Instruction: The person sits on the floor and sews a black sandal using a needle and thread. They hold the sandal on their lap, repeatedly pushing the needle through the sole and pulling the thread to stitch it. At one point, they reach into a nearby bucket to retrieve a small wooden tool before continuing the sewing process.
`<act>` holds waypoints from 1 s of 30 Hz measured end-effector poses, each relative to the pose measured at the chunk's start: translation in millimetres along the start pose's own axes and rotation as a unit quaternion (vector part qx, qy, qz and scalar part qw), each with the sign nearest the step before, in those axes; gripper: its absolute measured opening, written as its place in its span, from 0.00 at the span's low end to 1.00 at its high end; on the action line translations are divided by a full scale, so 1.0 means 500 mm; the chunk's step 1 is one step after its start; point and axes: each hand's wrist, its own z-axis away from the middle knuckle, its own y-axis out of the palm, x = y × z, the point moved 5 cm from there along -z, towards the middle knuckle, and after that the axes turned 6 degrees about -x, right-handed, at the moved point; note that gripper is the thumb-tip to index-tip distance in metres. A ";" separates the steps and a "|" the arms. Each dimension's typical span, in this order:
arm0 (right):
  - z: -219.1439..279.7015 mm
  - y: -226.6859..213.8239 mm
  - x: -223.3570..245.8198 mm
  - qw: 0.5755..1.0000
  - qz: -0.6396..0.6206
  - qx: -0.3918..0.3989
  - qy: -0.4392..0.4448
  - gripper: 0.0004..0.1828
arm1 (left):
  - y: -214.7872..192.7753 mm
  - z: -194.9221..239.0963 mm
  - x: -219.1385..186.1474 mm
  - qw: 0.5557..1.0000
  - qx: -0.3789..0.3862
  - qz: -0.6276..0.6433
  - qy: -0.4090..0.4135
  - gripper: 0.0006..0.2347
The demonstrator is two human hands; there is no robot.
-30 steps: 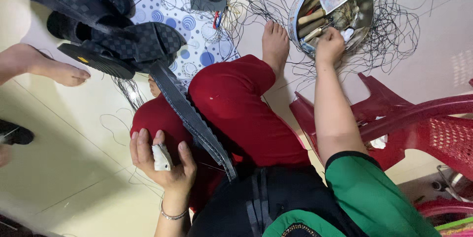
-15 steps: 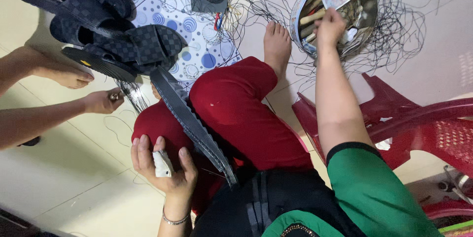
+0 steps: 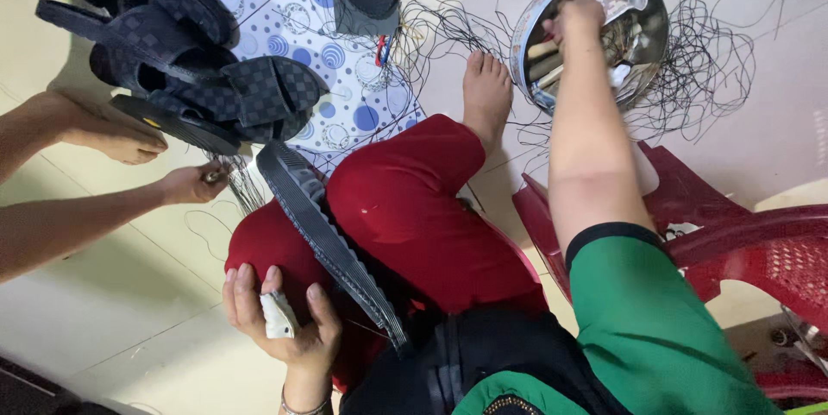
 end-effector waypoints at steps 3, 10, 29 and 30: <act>-0.070 0.011 -0.045 0.992 -0.081 -0.064 -0.067 0.11 | 0.004 -0.001 0.002 1.000 -0.002 -0.003 -0.003 0.19; 0.019 0.010 -0.020 0.997 0.001 -0.029 -0.068 0.06 | -0.001 -0.005 -0.004 1.000 0.005 -0.003 0.000 0.18; 0.142 -0.111 -0.105 0.927 -0.342 0.144 -0.060 0.17 | 0.001 -0.003 -0.011 1.000 -0.005 -0.022 0.013 0.20; 0.162 -0.108 -0.106 0.942 -0.296 0.153 -0.031 0.17 | -0.001 -0.007 -0.013 1.000 -0.009 -0.016 0.017 0.19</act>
